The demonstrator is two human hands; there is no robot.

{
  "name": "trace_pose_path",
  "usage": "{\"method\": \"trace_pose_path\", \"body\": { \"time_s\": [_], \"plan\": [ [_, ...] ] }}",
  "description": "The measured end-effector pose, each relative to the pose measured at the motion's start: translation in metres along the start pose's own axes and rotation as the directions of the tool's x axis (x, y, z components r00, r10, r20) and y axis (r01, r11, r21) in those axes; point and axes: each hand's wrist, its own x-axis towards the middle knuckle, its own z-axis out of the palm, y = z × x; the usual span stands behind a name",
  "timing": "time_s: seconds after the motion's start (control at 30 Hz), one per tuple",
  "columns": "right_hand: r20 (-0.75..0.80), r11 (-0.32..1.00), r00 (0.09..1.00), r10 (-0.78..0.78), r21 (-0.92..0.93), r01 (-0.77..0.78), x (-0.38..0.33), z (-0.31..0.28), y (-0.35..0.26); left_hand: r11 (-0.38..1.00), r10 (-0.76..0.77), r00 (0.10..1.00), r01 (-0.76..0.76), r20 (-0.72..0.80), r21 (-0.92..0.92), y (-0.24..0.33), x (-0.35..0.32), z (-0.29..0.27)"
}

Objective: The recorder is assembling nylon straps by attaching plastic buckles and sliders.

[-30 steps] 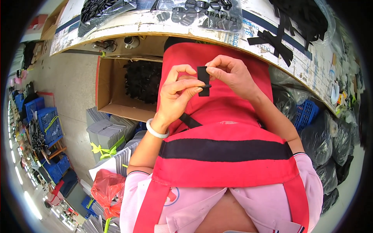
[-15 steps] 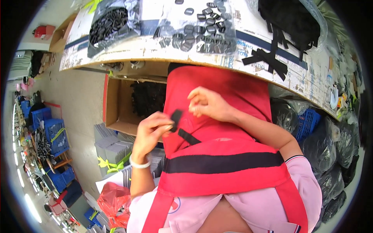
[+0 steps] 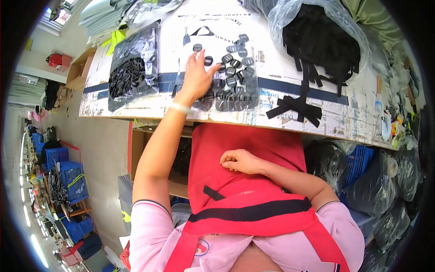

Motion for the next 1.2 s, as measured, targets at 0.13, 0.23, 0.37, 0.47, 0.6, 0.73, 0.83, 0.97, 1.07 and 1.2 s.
{"method": "trace_pose_path", "body": {
  "time_s": [0.13, 0.23, 0.37, 0.47, 0.6, 0.73, 0.83, 0.97, 1.07, 1.2],
  "plan": [
    [-0.049, 1.000, 0.999, 0.022, 0.004, -0.022, 0.000, -0.016, 0.008, 0.901, -0.153, 0.986, 0.109, 0.072, 0.419, -0.042, 0.075, 0.050],
    [-0.093, 0.995, 0.995, -0.021, -0.095, 0.013, 0.003, -0.024, 0.016, 0.974, 0.101, 0.994, -0.093, -0.030, 0.205, -0.045, 0.094, 0.081],
    [-0.125, 0.993, 0.992, -0.033, -0.117, 0.018, 0.006, -0.030, 0.030, 0.975, 0.215, 0.976, -0.217, -0.028, -0.055, 0.013, 0.108, 0.108],
    [-0.113, 0.991, 0.993, -0.037, -0.135, 0.021, 0.009, -0.029, 0.028, 0.905, 0.362, 0.917, -0.388, 0.164, 0.172, 0.020, 0.113, 0.106],
    [-0.110, 0.991, 0.993, -0.033, -0.132, 0.019, 0.011, -0.030, 0.026, 0.840, 0.422, 0.818, -0.515, 0.390, 0.171, 0.024, 0.114, 0.091],
    [-0.108, 0.992, 0.992, -0.058, -0.121, 0.045, 0.009, -0.030, 0.025, 0.898, 0.439, 0.799, -0.388, 0.411, -0.205, 0.018, 0.071, 0.070],
    [-0.116, 0.996, 0.993, -0.032, -0.083, 0.022, 0.008, -0.030, 0.030, 0.885, 0.452, 0.833, -0.464, 0.321, -0.040, 0.030, 0.026, 0.054],
    [-0.107, 0.988, 0.993, -0.047, -0.150, 0.031, 0.010, -0.024, 0.029, 0.862, 0.487, 0.851, -0.505, 0.196, 0.052, 0.046, 0.006, 0.043],
    [-0.109, 0.980, 0.992, -0.065, -0.192, 0.043, 0.010, -0.020, 0.025, 0.893, 0.434, 0.870, -0.450, 0.235, 0.014, 0.045, 0.004, 0.050],
    [-0.134, 0.977, 0.989, -0.054, -0.211, 0.024, 0.007, -0.019, 0.025, 0.931, 0.355, 0.894, -0.364, 0.272, -0.019, 0.048, 0.002, 0.054]
  ]
}}
